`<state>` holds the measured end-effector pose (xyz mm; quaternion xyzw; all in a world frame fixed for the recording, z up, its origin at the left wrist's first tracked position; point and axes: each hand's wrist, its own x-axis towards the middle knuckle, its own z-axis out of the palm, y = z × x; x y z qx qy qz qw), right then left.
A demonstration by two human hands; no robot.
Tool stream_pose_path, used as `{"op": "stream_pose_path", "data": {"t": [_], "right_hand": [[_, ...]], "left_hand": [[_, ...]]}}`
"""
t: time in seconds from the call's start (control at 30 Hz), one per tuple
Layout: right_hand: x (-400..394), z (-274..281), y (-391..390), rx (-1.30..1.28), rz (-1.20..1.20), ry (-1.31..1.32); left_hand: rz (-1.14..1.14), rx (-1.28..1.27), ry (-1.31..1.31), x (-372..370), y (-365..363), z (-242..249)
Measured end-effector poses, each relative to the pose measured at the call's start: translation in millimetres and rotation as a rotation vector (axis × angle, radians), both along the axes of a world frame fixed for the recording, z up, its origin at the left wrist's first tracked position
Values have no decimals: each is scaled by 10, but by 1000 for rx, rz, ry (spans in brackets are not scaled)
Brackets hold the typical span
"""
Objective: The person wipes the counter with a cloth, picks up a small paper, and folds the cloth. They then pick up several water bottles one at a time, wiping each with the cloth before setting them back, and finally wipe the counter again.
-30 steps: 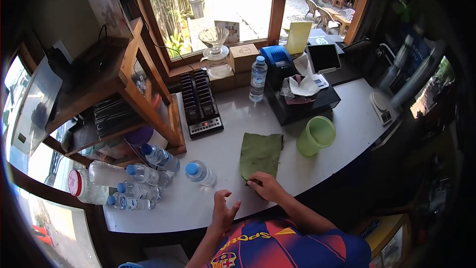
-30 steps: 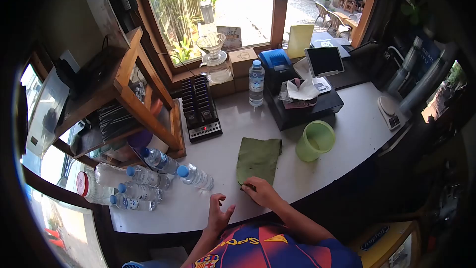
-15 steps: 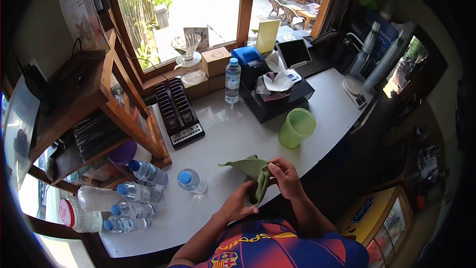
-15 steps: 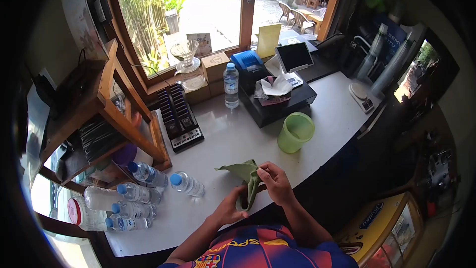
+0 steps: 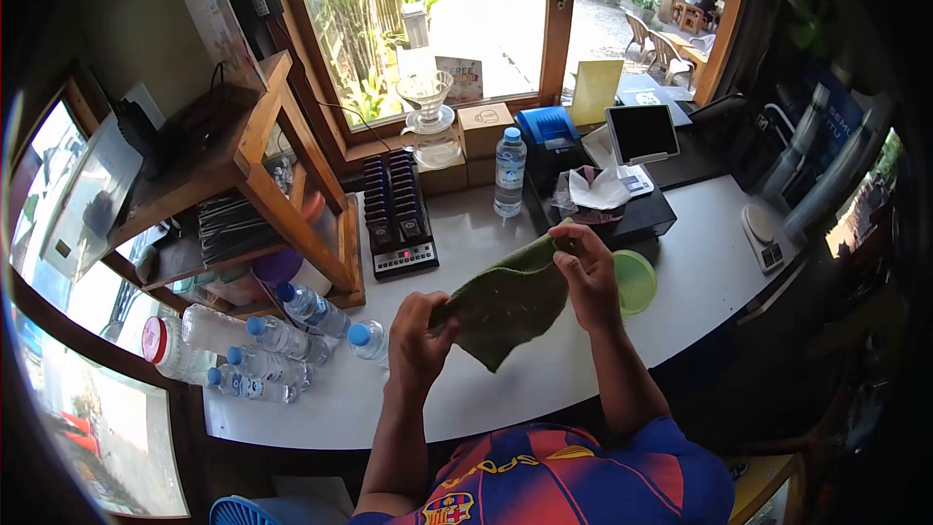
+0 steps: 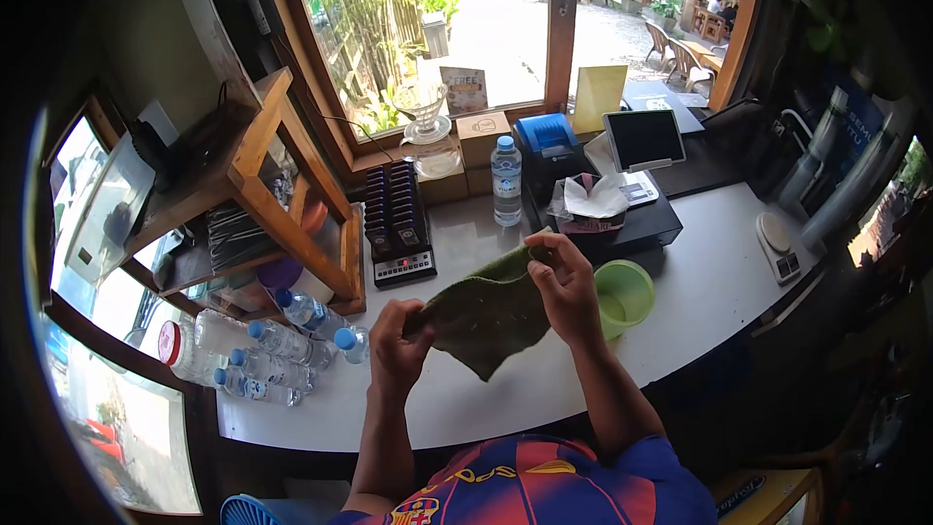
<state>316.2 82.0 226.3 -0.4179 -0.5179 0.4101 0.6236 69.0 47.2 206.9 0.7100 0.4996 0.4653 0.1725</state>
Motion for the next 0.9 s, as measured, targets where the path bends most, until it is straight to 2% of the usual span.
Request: {"op": "stream_pose_path", "data": {"t": [0.07, 0.17, 0.3, 0.4, 0.53, 0.63, 0.67, 0.77, 0.9], "right_hand": [[22, 167, -20, 81, -54, 60], [261, -76, -168, 38, -25, 8], [537, -688, -470, -276, 94, -287], [691, -1230, -752, -516, 234, -205], [898, -1365, -951, -810, 445, -351], [917, -1447, -863, -792, 443, -193], [885, -1459, -794, -712, 418, -179], [710, -1513, -472, -583, 289, -95], [468, -1590, 19, -605, 178, 1]], "left_hand": [[53, 133, 0, 37, 21, 7], [-7, 190, 1, 57, -141, -185], [-87, -94, 67, 43, -579, -698], [-118, -353, 189, 49, -884, -974], [-155, -526, 266, -43, -1115, -1172], [-89, -539, 196, -79, -1074, -1127], [-70, -412, 298, -69, -981, -1111], [40, -170, 391, 43, -561, -1078], [200, -34, 432, 207, 131, -1148]]}}
